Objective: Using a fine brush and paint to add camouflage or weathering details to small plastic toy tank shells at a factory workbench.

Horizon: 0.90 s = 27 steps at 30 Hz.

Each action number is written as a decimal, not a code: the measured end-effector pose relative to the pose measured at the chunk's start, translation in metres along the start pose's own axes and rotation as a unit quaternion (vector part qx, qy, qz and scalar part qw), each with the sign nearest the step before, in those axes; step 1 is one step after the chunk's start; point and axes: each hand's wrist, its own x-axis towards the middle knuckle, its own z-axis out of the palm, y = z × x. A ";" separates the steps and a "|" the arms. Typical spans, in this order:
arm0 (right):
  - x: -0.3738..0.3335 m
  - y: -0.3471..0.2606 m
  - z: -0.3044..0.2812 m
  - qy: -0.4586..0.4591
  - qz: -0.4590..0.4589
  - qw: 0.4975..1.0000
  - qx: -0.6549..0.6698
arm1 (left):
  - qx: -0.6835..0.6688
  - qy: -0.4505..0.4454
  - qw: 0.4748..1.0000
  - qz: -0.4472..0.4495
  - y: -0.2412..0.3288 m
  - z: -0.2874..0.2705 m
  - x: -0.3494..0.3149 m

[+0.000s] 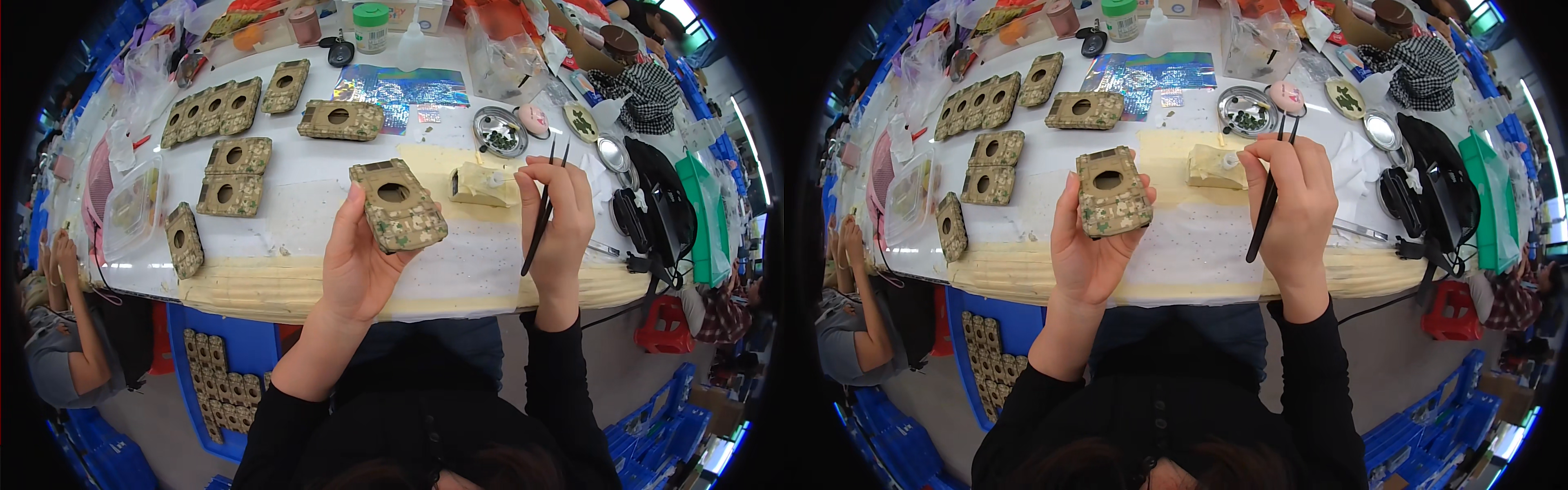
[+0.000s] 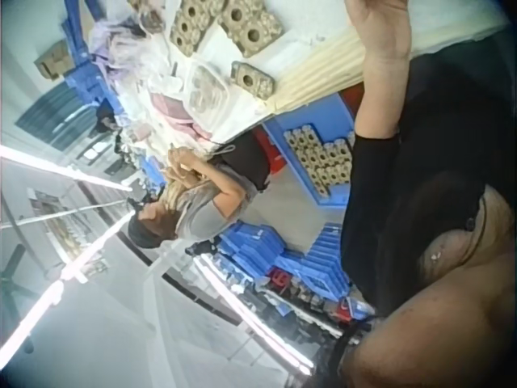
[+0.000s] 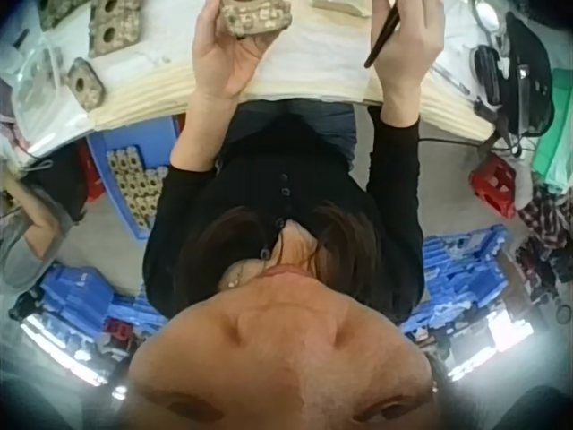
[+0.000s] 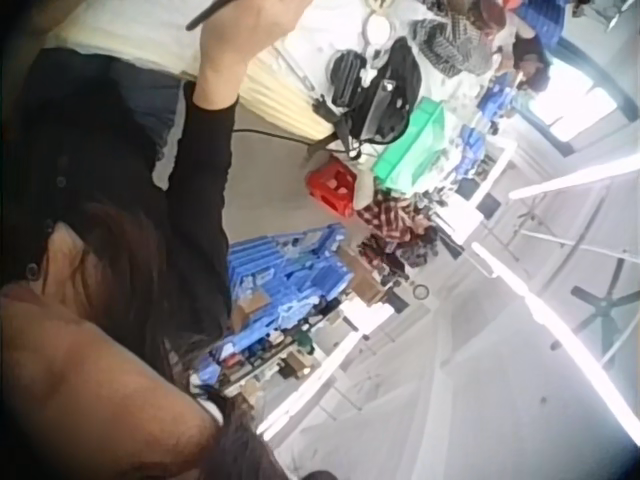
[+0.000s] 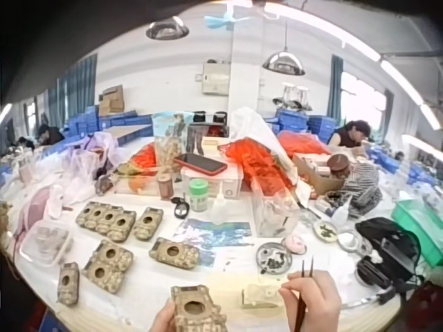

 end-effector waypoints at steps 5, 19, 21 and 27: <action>-0.003 -0.001 -0.001 -0.041 -0.003 0.999 0.006 | -0.042 -0.006 0.999 0.033 0.004 -0.005 0.001; -0.047 -0.025 -0.024 -0.262 0.077 0.909 0.314 | -0.050 0.011 0.997 0.062 0.008 -0.009 -0.001; -0.037 -0.024 -0.020 -0.304 0.097 0.881 0.349 | -0.052 0.006 0.997 0.059 0.009 -0.010 0.001; -0.035 -0.031 0.003 -0.296 0.277 0.808 0.428 | -0.056 0.002 0.997 0.055 0.009 -0.011 0.001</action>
